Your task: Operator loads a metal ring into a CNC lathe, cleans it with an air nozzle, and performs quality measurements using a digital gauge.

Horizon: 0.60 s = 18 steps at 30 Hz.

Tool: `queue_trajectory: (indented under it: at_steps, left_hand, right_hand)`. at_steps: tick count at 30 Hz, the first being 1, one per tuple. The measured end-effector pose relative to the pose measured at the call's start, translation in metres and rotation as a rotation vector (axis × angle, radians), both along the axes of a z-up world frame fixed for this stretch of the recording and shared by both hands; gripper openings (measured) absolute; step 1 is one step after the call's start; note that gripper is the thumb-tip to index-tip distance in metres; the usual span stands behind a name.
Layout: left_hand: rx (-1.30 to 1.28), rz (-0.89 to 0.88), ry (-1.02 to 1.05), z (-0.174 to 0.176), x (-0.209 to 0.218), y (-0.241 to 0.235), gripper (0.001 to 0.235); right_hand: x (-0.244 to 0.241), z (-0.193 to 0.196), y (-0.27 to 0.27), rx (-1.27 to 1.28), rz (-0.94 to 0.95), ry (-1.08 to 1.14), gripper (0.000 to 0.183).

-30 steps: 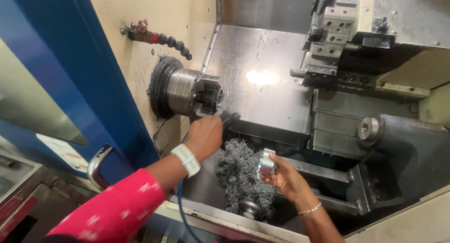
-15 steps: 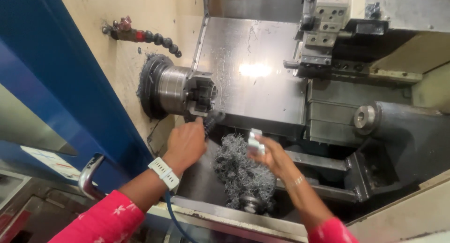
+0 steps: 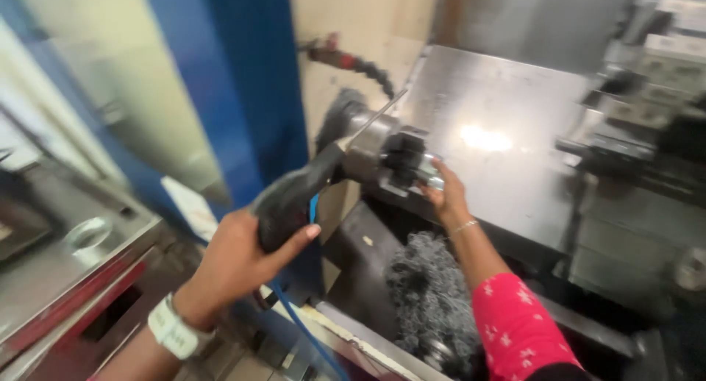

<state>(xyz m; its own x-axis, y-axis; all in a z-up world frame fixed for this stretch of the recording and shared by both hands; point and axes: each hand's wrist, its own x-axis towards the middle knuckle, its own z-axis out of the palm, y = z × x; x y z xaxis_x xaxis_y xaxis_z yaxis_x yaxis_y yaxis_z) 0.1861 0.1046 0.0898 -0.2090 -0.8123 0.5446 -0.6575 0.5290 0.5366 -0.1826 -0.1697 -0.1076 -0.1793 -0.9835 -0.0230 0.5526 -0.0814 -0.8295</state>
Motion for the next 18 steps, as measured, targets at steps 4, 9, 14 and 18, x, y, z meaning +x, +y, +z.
queue_trajectory:
  at_steps: [4,9,14,18]
  left_hand:
    - [0.246,0.077,-0.025,-0.022,0.028,-0.017,0.042]
    - [-0.098,-0.173,0.161,-0.038,0.033,-0.024,0.054]
    - [-0.024,-0.235,0.311,-0.042,0.031,-0.025,0.058]
    - [-0.033,-0.157,0.251,-0.045,0.03,-0.025,0.056]
  right_hand:
    - [0.007,0.007,0.004,0.118,0.012,0.082,0.061]
    - [0.009,0.01,0.01,0.113,-0.014,0.111,0.068]
    - [0.003,0.011,0.014,0.164,0.026,0.206,0.073]
    - [0.01,-0.007,-0.002,0.121,0.059,0.323,0.086]
